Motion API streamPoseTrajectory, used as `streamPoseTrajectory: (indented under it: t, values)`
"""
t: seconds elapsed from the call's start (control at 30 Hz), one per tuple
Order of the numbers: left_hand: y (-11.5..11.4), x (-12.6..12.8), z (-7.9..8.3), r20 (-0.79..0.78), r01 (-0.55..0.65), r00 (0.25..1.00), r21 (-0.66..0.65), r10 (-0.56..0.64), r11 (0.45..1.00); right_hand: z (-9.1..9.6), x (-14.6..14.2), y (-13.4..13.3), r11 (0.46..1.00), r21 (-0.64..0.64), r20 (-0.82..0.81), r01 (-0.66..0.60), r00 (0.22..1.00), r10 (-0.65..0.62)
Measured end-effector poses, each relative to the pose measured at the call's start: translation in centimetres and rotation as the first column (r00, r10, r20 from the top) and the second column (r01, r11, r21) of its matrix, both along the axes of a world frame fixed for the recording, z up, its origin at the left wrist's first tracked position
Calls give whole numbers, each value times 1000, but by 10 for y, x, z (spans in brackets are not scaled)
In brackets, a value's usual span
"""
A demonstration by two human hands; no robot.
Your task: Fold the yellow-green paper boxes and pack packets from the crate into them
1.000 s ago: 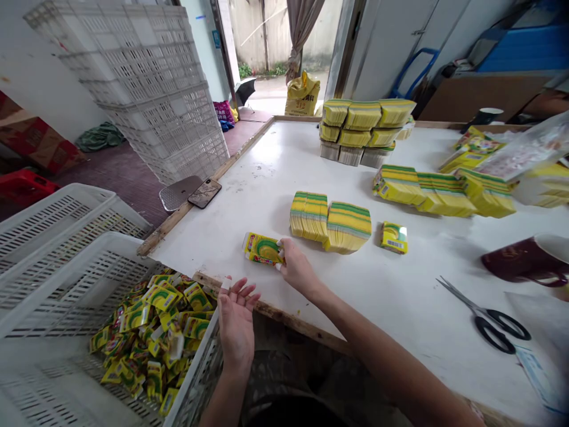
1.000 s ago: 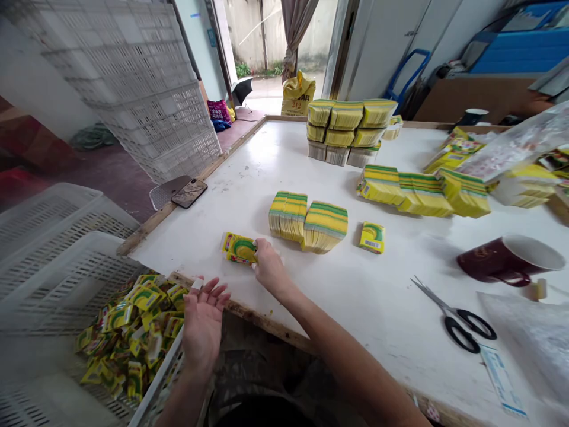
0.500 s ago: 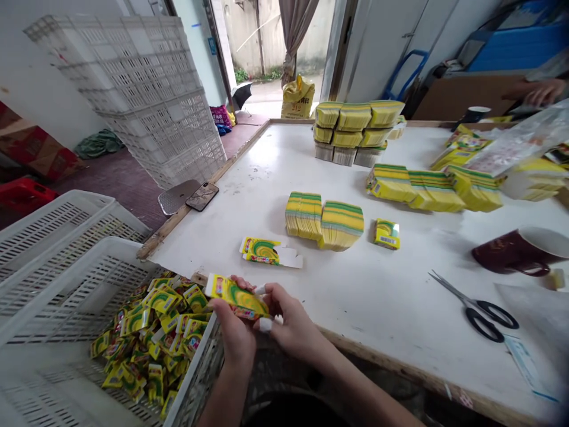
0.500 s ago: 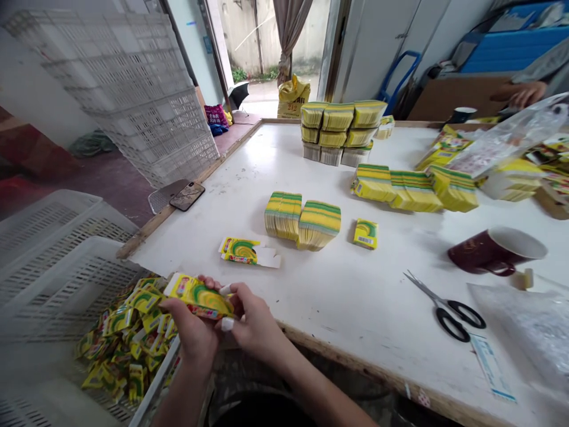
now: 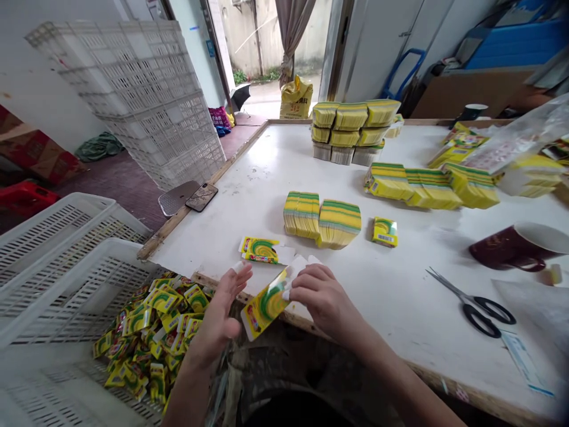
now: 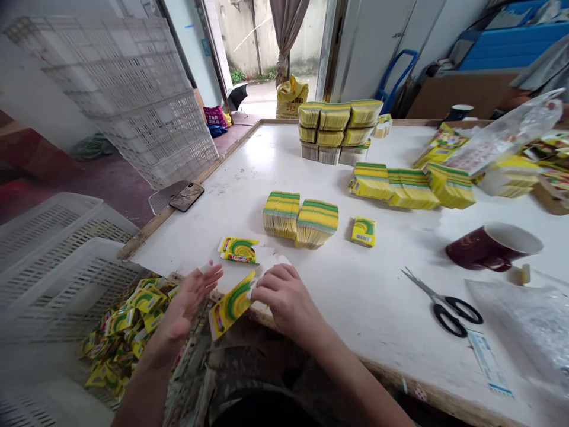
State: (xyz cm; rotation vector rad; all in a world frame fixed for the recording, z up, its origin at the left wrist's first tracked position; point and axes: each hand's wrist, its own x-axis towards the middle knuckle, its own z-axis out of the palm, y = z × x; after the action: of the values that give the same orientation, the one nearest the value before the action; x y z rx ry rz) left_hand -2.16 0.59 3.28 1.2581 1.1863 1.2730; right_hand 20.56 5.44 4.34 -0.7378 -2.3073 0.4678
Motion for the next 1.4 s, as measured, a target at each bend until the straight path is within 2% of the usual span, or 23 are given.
streamPoseTrajectory:
  t: [0.07, 0.13, 0.2, 0.23, 0.27, 0.3, 0.33, 0.4, 0.43, 0.47, 0.5, 0.57, 0.6, 0.67, 0.73, 0.77, 0.83, 0.93, 1.03, 1.13, 1.3, 1.4]
  values:
    - [0, 8, 4, -271, 100, 955, -79, -118, 992, 3, -3, -5, 997, 56, 45, -59, 997, 57]
    - [-2, 21, 3, -449, 113, 879, -127, -159, 985, 1, -7, -9, 1000, 14, -68, -2, 998, 3]
    - [-5, 35, -1, -533, 62, 840, -96, -104, 993, -4, -13, -12, 975, -189, -247, 119, 955, -164]
    - [-7, 40, -5, -558, 32, 827, -64, -63, 997, -8, -16, -13, 931, -340, -313, 133, 917, -246]
    - [-9, 44, -9, -580, 19, 814, -32, -34, 999, -11, -19, -14, 862, -498, -355, 95, 884, -303]
    - [-11, 47, -12, -594, 27, 804, -5, -25, 1000, -15, -23, -15, 767, -641, -382, 13, 862, -334]
    - [-13, 50, -16, -598, 47, 801, 22, -24, 999, -17, -26, -16, 651, -752, -404, -98, 850, -339]
    - [-16, 54, -22, -589, 84, 808, 72, -26, 994, -21, -32, -16, 429, -855, -453, -292, 823, -343]
    - [-16, 55, -23, -582, 88, 813, 98, -15, 991, -23, -34, -16, 357, -868, -467, -344, 808, -358]
    - [-16, 55, -23, -580, 78, 815, 119, 5, 990, -24, -36, -16, 323, -872, -476, -368, 796, -375]
    - [-16, 55, -23, -584, 61, 812, 128, 25, 990, -24, -36, -15, 324, -871, -477, -369, 790, -385]
    - [-15, 54, -20, -602, 39, 798, 90, 23, 995, -24, -35, -15, 397, -854, -480, -335, 803, -353]
    - [-14, 53, -19, -605, 36, 796, 50, 2, 998, -24, -34, -15, 451, -833, -480, -320, 824, -302]
    - [-11, 50, -19, -588, 41, 808, -9, -38, 999, -22, -32, -17, 596, -756, -442, -270, 882, -162]
    - [-9, 48, -23, -585, 46, 811, 45, -11, 998, -20, -31, -20, 747, -630, -357, -212, 933, -36]
    - [-8, 48, -26, -603, 49, 798, 103, 23, 993, -20, -30, -21, 802, -569, -313, -184, 950, -5]
    - [-8, 47, -32, -667, 42, 739, 190, 98, 981, -22, -28, -21, 866, -489, -262, -107, 965, -28]
    - [-10, 43, -33, -722, -7, 684, 136, 104, 991, -28, -21, -16, 906, -423, -206, 19, 971, -117]
    - [-13, 37, -23, -719, -30, 692, 60, 64, 998, -34, -10, -13, 932, -363, -23, 18, 999, -28]
    - [-13, 30, -10, -740, -31, 671, 34, 46, 999, -32, -2, -10, 929, -369, 127, 16, 991, 34]
    - [-8, 24, 3, -715, 18, 699, -24, -30, 1000, -17, 4, -2, 914, -390, -11, -109, 993, 113]
    - [-7, 25, 2, -728, 8, 686, 7, 0, 1000, -18, -2, -3, 901, -424, -139, -87, 990, 31]
